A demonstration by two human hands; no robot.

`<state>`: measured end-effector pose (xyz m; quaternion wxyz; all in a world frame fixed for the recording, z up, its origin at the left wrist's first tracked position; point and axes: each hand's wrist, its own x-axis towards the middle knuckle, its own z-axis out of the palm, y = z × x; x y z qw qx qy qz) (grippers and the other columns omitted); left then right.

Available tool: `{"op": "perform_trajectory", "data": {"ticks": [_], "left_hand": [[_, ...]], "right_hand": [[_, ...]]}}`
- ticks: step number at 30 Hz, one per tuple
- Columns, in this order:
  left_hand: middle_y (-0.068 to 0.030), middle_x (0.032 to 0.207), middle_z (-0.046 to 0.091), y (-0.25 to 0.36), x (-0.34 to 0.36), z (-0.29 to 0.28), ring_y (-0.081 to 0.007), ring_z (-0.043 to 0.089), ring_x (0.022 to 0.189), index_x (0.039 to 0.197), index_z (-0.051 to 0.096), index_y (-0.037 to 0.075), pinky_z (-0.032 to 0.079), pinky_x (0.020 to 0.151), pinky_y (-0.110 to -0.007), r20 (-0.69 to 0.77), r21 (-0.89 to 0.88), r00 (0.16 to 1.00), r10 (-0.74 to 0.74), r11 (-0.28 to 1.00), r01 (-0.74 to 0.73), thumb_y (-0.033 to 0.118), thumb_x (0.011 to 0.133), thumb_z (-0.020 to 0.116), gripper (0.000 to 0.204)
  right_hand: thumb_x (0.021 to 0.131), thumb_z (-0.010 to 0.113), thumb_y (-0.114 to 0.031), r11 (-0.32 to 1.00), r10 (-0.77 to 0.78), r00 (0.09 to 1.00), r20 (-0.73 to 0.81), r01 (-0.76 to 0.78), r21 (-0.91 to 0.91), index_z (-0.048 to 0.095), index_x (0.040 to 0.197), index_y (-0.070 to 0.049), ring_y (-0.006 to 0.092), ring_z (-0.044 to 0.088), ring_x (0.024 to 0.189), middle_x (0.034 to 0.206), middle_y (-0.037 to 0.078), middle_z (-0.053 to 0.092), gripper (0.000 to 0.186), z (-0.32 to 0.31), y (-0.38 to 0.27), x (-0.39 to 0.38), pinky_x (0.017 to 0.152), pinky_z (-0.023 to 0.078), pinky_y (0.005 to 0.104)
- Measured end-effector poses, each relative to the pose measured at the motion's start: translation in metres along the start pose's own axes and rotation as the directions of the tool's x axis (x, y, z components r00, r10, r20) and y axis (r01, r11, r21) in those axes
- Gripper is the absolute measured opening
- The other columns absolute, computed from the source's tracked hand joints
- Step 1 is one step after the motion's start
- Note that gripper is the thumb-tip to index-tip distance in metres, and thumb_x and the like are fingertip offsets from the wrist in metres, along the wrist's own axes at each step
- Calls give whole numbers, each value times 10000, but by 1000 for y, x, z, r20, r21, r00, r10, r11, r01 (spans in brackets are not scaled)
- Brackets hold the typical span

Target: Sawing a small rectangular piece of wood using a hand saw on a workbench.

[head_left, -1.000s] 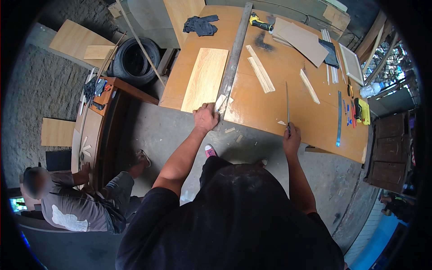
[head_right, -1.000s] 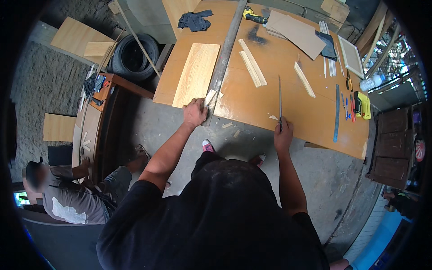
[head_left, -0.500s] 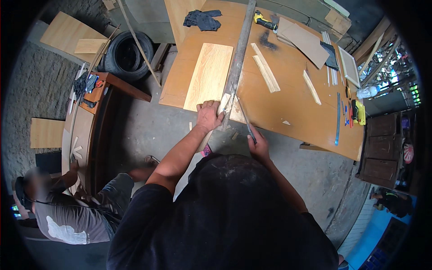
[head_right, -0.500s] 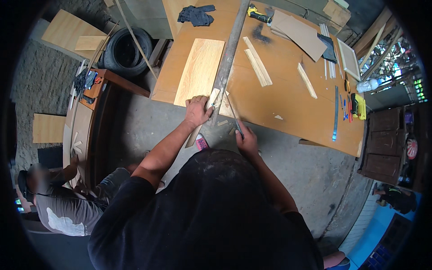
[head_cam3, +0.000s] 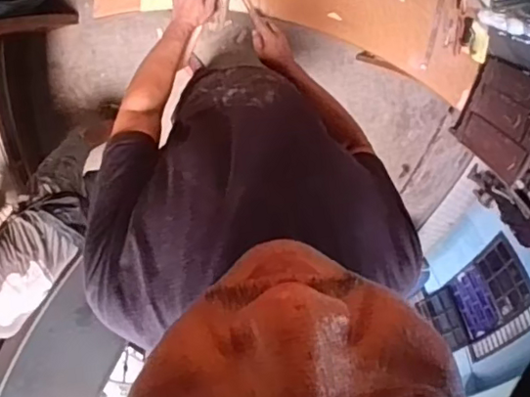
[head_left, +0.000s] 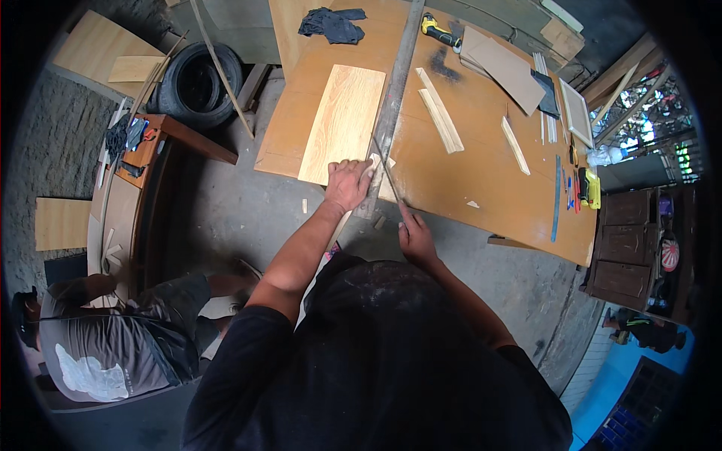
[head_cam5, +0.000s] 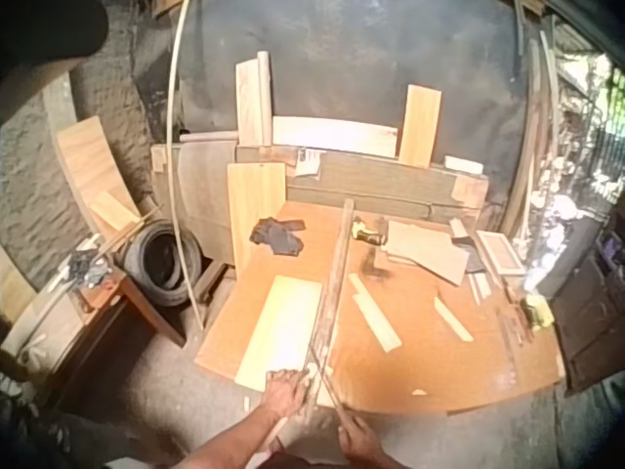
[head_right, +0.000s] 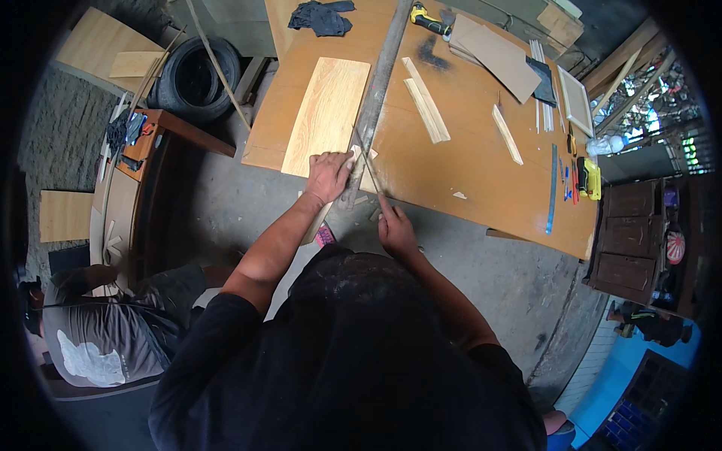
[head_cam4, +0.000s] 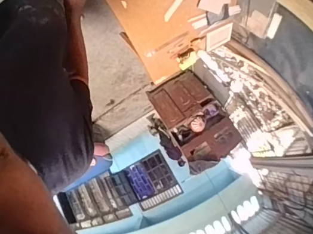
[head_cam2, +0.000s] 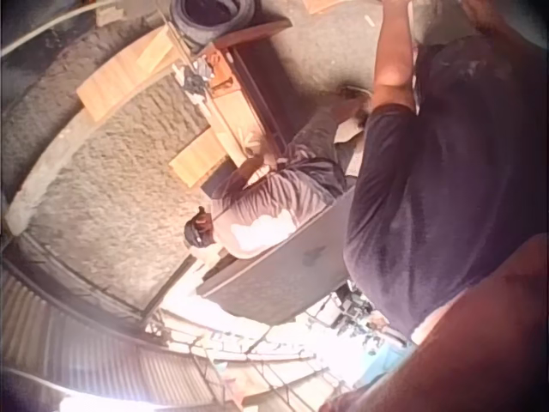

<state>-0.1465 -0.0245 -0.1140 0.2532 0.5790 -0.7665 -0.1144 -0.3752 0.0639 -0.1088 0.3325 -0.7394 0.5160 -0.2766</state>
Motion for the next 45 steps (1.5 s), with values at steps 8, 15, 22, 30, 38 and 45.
{"op": "perform_trajectory", "data": {"ticks": [8,15,22,30,38,45], "left_hand": [[-80,800,688,-4,9,10,-247,641,790,1076,667,137,376,838,-395,-66,-47,994,-91,995,88,190,886,618,203],[-113,773,687,-7,10,12,-253,643,772,1130,680,99,388,814,-395,-49,-69,996,-73,995,69,234,874,644,292],[-85,743,672,-4,12,2,-229,608,702,1138,678,96,372,763,-365,-75,-98,993,-96,991,88,200,860,676,297],[-48,734,661,-4,10,5,-192,571,673,1132,681,93,353,747,-342,-37,-96,993,-110,990,106,182,856,683,290],[12,666,578,-6,10,2,-156,524,628,1140,687,103,326,717,-328,-43,-123,993,-107,987,101,154,840,706,305],[49,571,476,-3,14,0,-127,469,560,1127,698,123,302,699,-322,-7,-208,985,-170,964,164,144,802,742,329]], "right_hand": [[909,516,-94,999,-11,998,-69,13,35,446,1442,-60,440,588,881,987,279,585,539,-1,1,-5,811,491,475],[930,517,-109,981,120,992,-24,-116,153,448,1425,-11,429,603,1090,1213,291,594,509,-8,-6,-18,952,476,431],[937,536,-86,902,373,928,-8,-361,235,433,1428,15,302,642,917,1119,193,629,512,-2,-1,-33,831,504,356],[953,519,-3,837,438,895,-85,-372,401,384,1462,11,92,498,685,834,53,572,527,22,9,-34,641,454,253],[961,489,4,934,249,909,-334,-134,331,358,1464,39,83,520,649,837,39,568,521,-14,18,45,592,464,237],[980,454,-18,839,343,896,-281,-158,520,343,1475,22,60,492,614,830,33,556,509,-21,43,67,566,446,215]]}}
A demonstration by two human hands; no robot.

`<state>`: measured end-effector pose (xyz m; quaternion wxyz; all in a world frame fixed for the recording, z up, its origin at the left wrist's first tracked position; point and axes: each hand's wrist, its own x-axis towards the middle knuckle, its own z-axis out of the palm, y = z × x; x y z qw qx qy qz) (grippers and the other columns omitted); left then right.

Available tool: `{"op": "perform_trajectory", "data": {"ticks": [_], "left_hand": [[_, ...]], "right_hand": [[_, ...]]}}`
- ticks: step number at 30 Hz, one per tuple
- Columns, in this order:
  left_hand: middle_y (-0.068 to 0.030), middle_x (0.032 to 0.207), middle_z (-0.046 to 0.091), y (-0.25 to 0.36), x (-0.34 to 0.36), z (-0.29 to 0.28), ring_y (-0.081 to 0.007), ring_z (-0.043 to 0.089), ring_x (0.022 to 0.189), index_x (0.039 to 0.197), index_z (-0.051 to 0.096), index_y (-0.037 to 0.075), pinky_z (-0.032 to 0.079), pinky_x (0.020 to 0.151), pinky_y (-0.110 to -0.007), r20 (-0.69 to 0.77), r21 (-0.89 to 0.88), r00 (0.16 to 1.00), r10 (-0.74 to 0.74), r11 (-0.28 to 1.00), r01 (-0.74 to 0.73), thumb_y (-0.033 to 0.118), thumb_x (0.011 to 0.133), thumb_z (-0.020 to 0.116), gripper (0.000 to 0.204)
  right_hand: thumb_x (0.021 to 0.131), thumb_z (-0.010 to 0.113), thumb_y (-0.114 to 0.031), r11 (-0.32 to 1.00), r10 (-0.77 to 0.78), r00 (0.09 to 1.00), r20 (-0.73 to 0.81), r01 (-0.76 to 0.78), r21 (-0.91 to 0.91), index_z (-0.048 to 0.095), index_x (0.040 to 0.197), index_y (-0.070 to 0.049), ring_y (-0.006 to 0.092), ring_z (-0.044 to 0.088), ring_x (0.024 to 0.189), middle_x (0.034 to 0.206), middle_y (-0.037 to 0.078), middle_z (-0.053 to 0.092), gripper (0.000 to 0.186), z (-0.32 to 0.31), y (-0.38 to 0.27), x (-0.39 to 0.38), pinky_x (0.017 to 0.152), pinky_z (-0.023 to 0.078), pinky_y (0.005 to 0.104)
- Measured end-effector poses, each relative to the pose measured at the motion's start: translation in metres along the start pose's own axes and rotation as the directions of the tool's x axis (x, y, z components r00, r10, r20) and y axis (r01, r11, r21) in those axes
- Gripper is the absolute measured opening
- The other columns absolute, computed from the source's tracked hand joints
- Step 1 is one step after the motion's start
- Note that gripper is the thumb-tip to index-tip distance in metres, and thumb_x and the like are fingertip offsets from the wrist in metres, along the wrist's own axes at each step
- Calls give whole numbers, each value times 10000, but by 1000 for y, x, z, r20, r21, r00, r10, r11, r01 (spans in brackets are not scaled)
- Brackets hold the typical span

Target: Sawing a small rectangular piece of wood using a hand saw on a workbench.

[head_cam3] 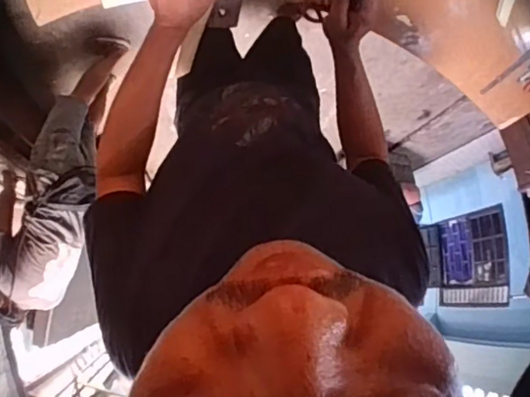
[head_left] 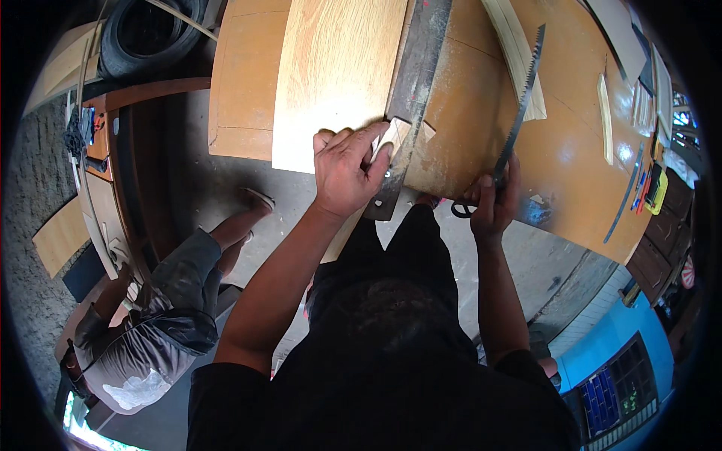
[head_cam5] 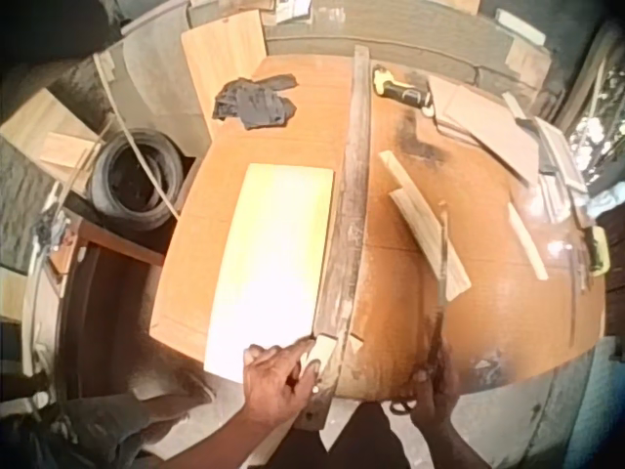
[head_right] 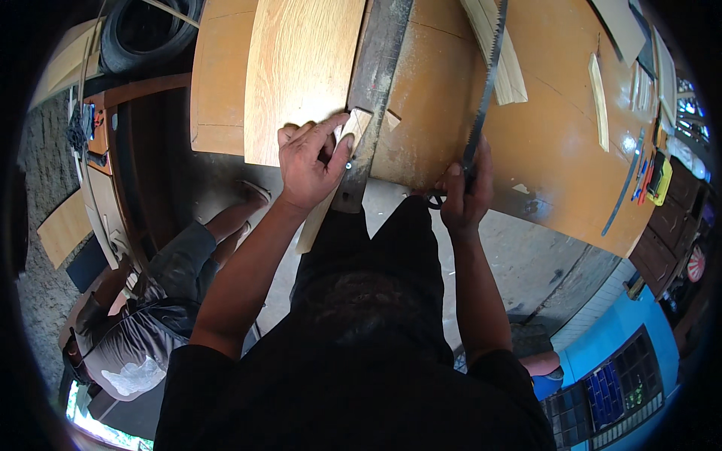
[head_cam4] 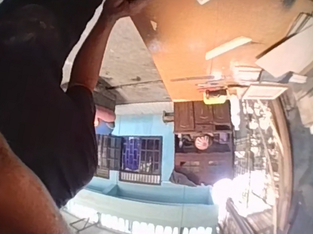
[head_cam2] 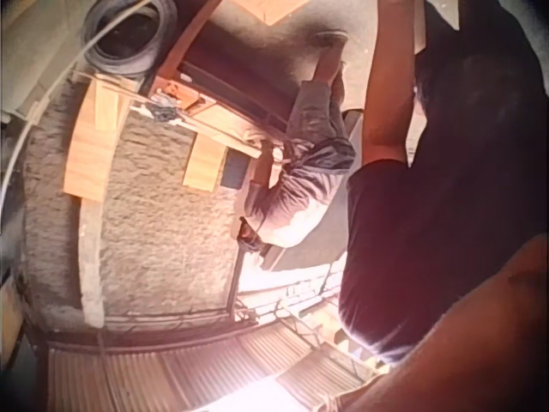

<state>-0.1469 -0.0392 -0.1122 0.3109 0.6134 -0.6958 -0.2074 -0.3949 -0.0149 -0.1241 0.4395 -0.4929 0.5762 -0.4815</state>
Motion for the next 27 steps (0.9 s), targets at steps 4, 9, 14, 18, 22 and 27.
{"op": "perform_trajectory", "data": {"ticks": [4,9,14,18,22,27], "left_hand": [[56,563,467,0,1,1,-121,456,549,1114,703,130,295,697,-320,-18,2,1000,-23,1000,23,143,791,750,326],[55,563,464,3,3,3,-122,446,548,1079,713,128,289,690,-322,-56,41,998,-6,999,8,175,790,769,298],[35,625,548,2,3,2,-134,473,574,1067,710,117,302,705,-324,-49,47,999,-5,999,8,203,795,774,293],[13,741,656,1,1,4,-151,519,621,1048,706,114,318,726,-328,-25,59,1000,-14,998,15,220,802,769,275],[9,778,678,0,2,4,-158,534,637,1043,705,115,323,731,-332,-31,76,999,-6,997,9,229,812,761,264],[1,779,681,3,5,2,-158,542,643,1051,706,114,331,730,-334,-49,73,999,6,997,-2,231,822,750,260]], "right_hand": [[990,436,-29,995,58,998,23,-59,77,285,1503,-6,76,472,600,845,48,528,536,-5,9,-3,568,470,246],[983,449,-30,997,73,997,-9,-73,2,284,1504,-16,86,476,593,851,57,535,546,-5,8,-5,568,503,263],[972,443,-20,996,91,996,-13,-91,-5,287,1499,-12,93,484,586,851,65,542,549,-4,5,-5,552,497,258],[969,436,-13,998,68,997,18,-68,-15,284,1496,-10,94,485,581,853,75,547,549,-6,8,-6,546,493,254],[969,435,-14,998,44,998,51,-42,-44,278,1498,-11,95,486,581,852,76,548,552,-9,10,-7,541,490,252],[972,444,-31,999,16,997,77,-12,-42,278,1502,-12,94,489,576,849,72,550,555,-9,12,-6,542,486,243]]}}
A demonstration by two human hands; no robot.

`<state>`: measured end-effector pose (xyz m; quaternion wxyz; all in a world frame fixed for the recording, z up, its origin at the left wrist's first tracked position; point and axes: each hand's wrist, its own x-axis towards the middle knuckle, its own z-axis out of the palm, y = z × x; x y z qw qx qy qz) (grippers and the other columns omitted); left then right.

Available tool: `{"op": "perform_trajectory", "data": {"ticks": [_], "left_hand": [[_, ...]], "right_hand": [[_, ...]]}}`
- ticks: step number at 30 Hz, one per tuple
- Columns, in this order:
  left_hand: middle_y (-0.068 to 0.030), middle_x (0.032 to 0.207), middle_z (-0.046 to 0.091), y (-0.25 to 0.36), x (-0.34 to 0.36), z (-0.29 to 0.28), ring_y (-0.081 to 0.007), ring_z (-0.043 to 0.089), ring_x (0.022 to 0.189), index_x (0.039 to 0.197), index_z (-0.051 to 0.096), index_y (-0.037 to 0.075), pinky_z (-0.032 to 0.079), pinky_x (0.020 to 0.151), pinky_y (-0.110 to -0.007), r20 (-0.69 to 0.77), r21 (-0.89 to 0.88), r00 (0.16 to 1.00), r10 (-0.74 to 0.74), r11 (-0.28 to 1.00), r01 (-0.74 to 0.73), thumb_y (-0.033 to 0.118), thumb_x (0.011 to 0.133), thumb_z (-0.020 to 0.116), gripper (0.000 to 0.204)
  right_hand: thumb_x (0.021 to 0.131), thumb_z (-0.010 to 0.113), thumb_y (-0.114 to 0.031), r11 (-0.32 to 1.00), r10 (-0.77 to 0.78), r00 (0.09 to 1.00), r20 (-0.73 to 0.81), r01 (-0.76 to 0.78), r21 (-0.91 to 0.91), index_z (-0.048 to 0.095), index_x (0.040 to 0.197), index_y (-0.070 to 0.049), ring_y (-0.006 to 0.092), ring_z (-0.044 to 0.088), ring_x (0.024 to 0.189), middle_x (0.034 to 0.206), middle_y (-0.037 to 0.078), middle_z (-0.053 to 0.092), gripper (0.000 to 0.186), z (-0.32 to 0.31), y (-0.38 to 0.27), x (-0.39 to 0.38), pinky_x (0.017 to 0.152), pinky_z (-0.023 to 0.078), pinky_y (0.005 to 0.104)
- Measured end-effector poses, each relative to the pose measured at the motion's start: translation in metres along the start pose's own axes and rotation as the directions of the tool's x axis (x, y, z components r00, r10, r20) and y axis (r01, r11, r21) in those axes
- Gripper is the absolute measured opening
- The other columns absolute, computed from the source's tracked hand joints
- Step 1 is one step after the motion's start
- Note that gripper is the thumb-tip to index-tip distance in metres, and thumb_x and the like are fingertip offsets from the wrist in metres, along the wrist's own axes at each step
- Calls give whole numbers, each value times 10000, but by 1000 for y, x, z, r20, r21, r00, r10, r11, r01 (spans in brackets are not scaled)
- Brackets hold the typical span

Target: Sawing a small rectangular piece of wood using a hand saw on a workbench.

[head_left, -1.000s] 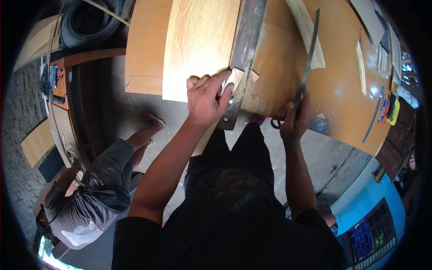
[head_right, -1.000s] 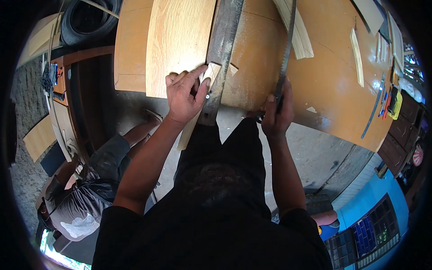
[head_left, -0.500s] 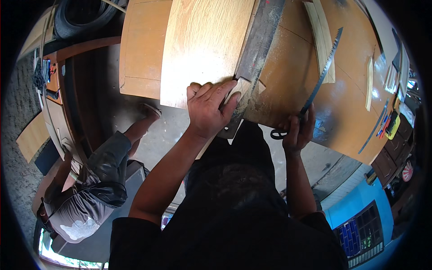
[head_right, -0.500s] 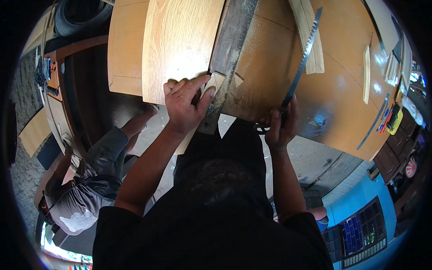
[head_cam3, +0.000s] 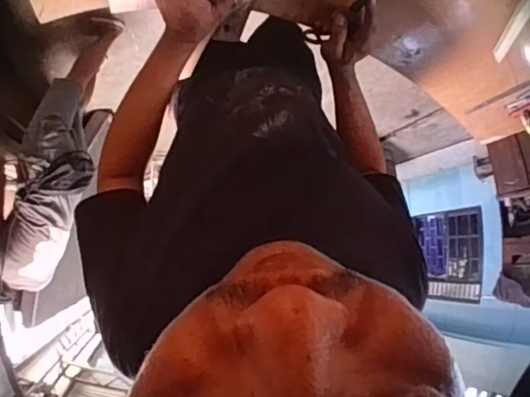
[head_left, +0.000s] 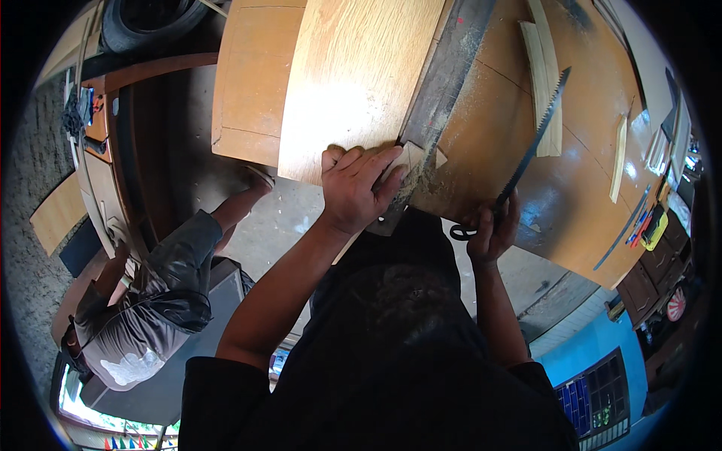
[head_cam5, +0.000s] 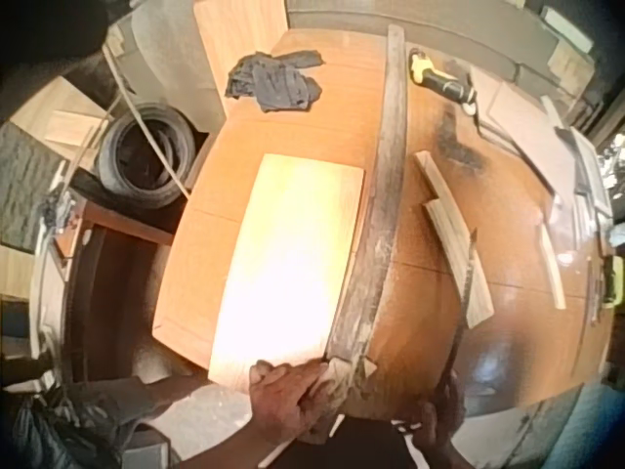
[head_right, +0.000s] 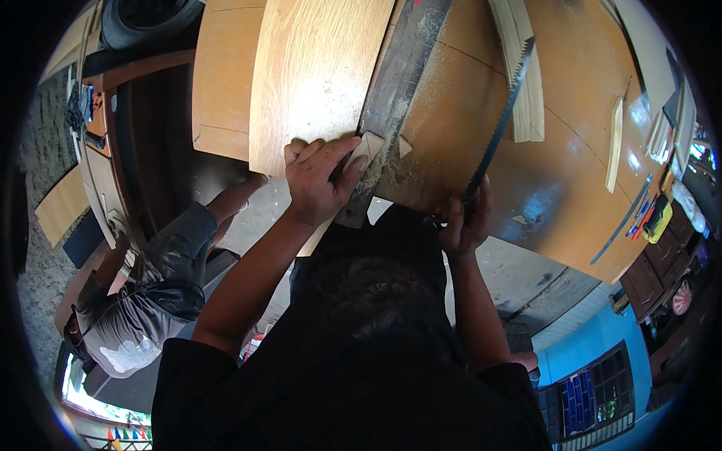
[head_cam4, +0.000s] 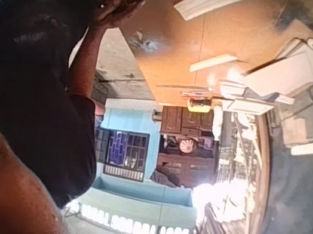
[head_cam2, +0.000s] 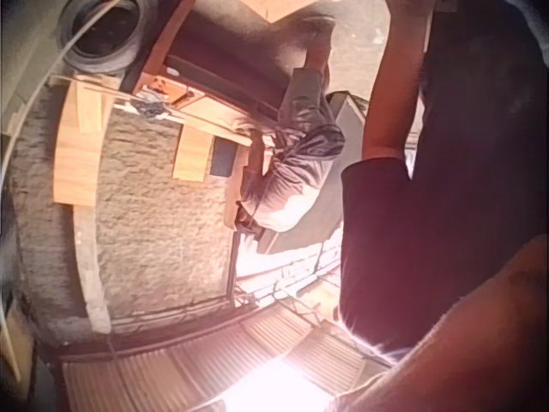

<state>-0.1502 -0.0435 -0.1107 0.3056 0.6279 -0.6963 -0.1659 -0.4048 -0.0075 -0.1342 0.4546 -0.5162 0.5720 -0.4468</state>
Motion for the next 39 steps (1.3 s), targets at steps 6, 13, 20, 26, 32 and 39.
{"op": "perform_trajectory", "data": {"ticks": [6,13,20,26,32,39], "left_hand": [[25,609,546,-2,-4,5,-149,496,577,1090,708,123,318,699,-331,-9,-8,1000,-12,1000,12,229,815,747,297],[30,550,492,-1,-6,7,-148,479,523,1120,703,167,320,694,-325,-49,-11,999,6,1000,-7,244,832,727,299],[-13,605,589,-8,-3,9,-195,563,582,1132,670,180,343,733,-350,-22,19,1000,4,1000,-4,296,869,687,288],[-48,674,661,-3,-5,5,-208,643,705,1121,669,194,363,785,-362,27,72,1000,2,997,-4,310,891,653,258],[-77,717,684,-3,-6,7,-228,656,747,1127,666,194,358,811,-368,41,79,999,-9,997,6,311,901,637,257],[-99,773,698,-2,-5,7,-246,655,787,1152,658,194,348,846,-372,66,100,996,-57,994,50,315,910,622,272]], "right_hand": [[956,466,-34,999,-31,999,-28,31,16,319,1500,-19,75,490,576,861,49,568,563,2,17,-2,560,474,221],[937,493,-33,979,-133,990,-40,125,-159,402,1444,53,139,617,802,1101,123,633,523,5,11,9,713,511,268],[929,517,-54,933,-81,992,98,110,-343,403,1466,-21,391,622,1055,1189,272,607,550,13,-23,-42,912,486,424],[947,485,-89,882,-141,949,281,249,-400,341,1511,-75,472,585,932,1012,296,584,582,28,-29,-85,853,476,499],[961,455,-80,883,-112,943,313,239,-405,315,1525,-89,483,579,961,1066,315,574,581,40,-25,-97,874,474,487],[944,463,-59,907,-107,951,291,214,-364,307,1526,-95,491,563,913,1004,322,555,604,47,-18,-104,842,468,513]]}}
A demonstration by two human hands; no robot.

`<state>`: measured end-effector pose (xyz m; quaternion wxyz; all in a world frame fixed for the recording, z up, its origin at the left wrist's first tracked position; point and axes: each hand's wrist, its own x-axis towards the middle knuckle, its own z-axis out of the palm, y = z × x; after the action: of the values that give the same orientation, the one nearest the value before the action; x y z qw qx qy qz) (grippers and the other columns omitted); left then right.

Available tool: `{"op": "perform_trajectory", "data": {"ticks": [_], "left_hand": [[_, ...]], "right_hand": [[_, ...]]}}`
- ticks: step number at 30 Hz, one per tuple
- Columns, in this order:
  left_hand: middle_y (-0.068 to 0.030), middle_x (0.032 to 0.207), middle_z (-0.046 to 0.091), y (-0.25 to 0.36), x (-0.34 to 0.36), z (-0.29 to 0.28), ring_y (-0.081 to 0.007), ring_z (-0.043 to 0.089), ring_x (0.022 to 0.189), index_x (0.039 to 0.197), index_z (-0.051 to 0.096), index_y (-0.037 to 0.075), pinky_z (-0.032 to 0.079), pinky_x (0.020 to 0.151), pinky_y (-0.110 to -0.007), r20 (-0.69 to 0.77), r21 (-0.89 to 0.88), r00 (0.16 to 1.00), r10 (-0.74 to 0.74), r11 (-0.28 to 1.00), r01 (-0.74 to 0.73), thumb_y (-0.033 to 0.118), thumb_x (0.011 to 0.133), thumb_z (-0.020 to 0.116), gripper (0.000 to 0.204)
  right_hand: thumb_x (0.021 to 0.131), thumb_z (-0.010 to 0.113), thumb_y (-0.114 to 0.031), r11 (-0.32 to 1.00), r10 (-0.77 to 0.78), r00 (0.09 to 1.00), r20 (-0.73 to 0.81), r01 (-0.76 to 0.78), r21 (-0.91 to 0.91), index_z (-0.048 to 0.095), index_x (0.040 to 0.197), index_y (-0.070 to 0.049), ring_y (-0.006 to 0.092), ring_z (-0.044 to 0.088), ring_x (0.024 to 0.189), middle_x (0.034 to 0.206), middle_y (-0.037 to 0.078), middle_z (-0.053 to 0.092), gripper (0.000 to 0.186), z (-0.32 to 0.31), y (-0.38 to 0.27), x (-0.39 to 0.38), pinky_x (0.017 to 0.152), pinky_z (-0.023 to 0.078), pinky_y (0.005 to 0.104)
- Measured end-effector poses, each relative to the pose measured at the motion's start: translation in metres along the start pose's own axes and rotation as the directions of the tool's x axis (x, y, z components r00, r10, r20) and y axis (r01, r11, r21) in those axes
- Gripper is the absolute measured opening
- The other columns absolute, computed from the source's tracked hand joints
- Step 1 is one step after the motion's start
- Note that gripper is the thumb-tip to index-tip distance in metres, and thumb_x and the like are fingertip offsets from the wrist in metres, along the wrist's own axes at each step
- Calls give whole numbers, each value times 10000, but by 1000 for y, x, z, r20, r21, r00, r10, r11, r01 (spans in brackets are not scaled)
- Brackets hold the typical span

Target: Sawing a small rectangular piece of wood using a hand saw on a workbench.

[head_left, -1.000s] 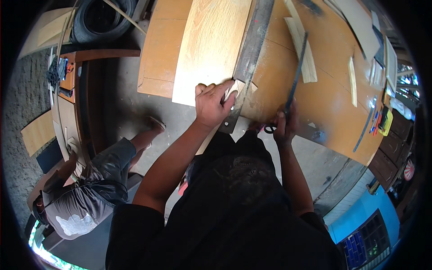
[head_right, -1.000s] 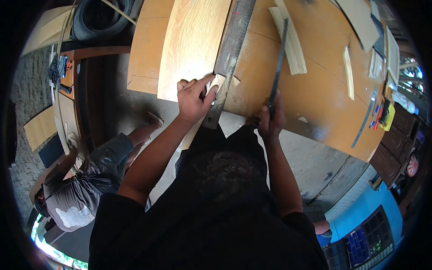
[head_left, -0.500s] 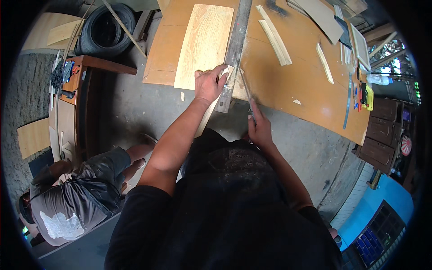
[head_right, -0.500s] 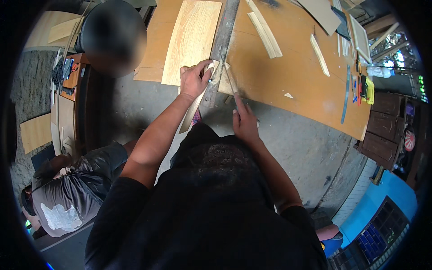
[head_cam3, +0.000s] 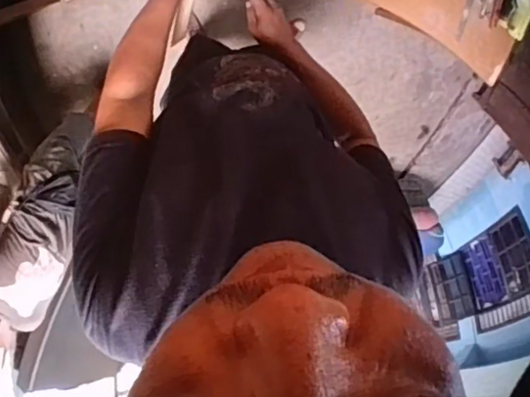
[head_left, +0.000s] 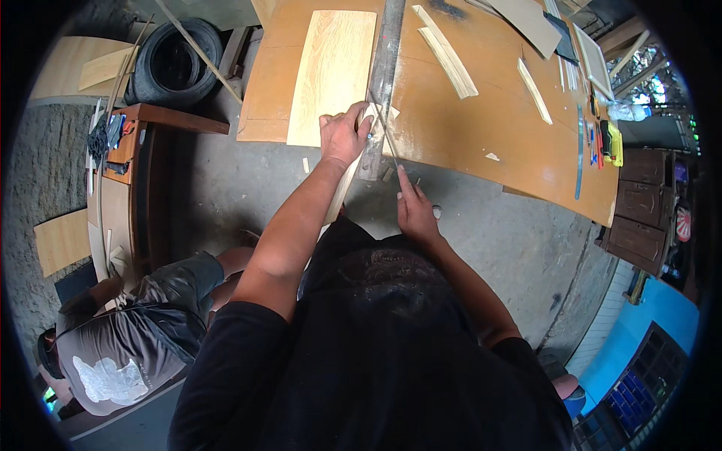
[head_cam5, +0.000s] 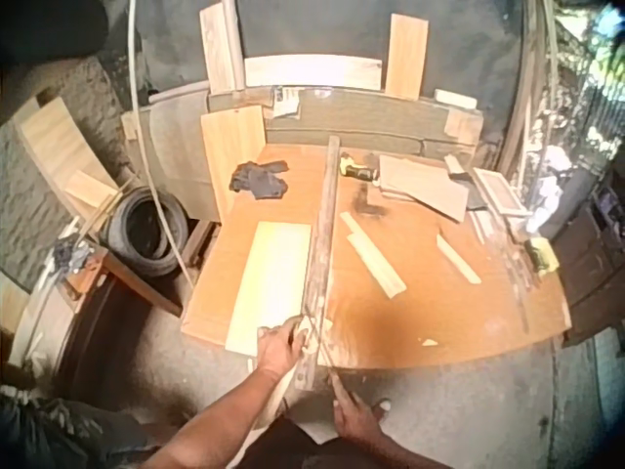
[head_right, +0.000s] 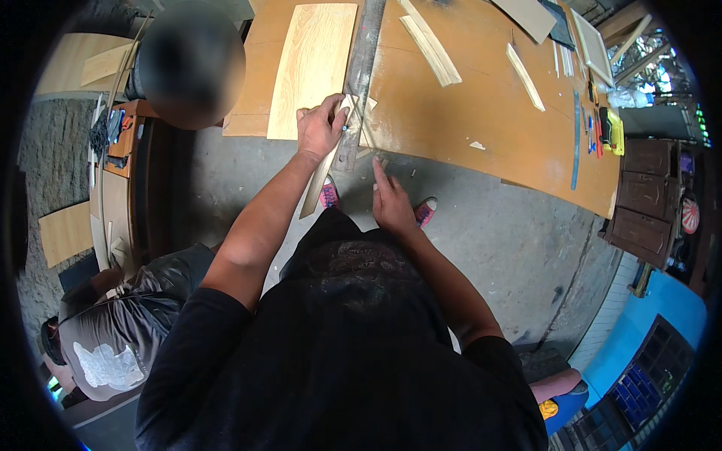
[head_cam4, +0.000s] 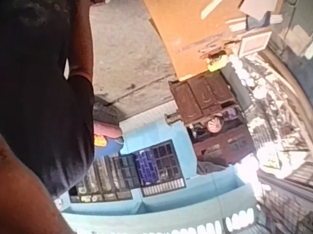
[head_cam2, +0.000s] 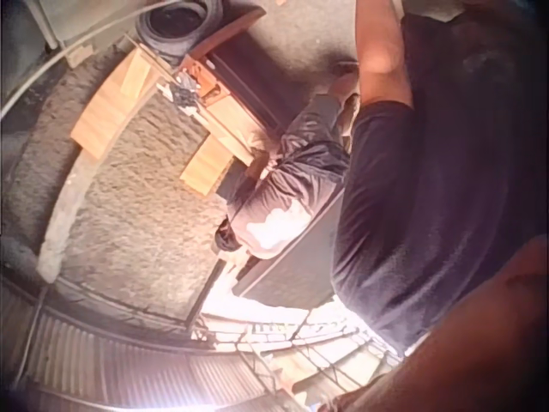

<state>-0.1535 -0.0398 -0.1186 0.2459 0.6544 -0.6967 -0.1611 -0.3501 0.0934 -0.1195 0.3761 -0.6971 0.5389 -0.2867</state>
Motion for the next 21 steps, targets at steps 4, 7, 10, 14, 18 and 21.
{"op": "perform_trajectory", "data": {"ticks": [4,7,10,14,18,21], "left_hand": [[-90,832,714,-1,-1,3,-236,636,829,1166,668,186,350,860,-370,-26,24,999,36,999,-35,304,905,633,289],[-73,925,726,-3,-2,6,-224,611,890,1169,681,179,352,872,-372,-94,47,992,82,996,-78,292,895,649,298],[-57,991,726,-5,-2,6,-220,590,927,1166,690,177,353,877,-372,-99,33,992,81,996,-78,287,887,660,300],[-51,990,726,-4,-1,6,-218,583,918,1173,688,176,352,875,-372,-88,35,993,77,997,-74,285,887,662,307],[-53,954,730,-3,-1,4,-218,580,895,1175,688,177,350,870,-370,-53,17,997,62,998,-62,282,882,663,312],[-53,926,732,-3,0,2,-217,580,884,1169,690,178,347,868,-368,-40,9,997,59,998,-59,283,879,664,309]], "right_hand": [[939,469,-54,1000,-26,1000,-13,26,16,315,1521,-83,483,564,909,998,313,557,602,1,0,0,840,467,510],[936,472,-52,1000,0,1000,3,0,21,327,1514,-75,474,567,908,996,303,559,596,-3,-4,0,837,468,503],[964,464,-79,999,32,999,21,-32,10,342,1516,-93,478,590,976,1093,323,587,565,-5,-6,1,893,475,472],[959,465,-78,1000,28,999,22,-28,-11,343,1514,-88,478,590,982,1099,323,589,568,-5,-7,1,896,476,472],[948,465,-68,998,55,998,31,-55,12,346,1511,-78,481,588,978,1093,333,585,575,-5,-7,2,889,475,474],[944,464,-63,998,63,997,48,-65,25,347,1509,-72,481,588,957,1079,335,584,577,-5,-9,3,880,475,476]]}}
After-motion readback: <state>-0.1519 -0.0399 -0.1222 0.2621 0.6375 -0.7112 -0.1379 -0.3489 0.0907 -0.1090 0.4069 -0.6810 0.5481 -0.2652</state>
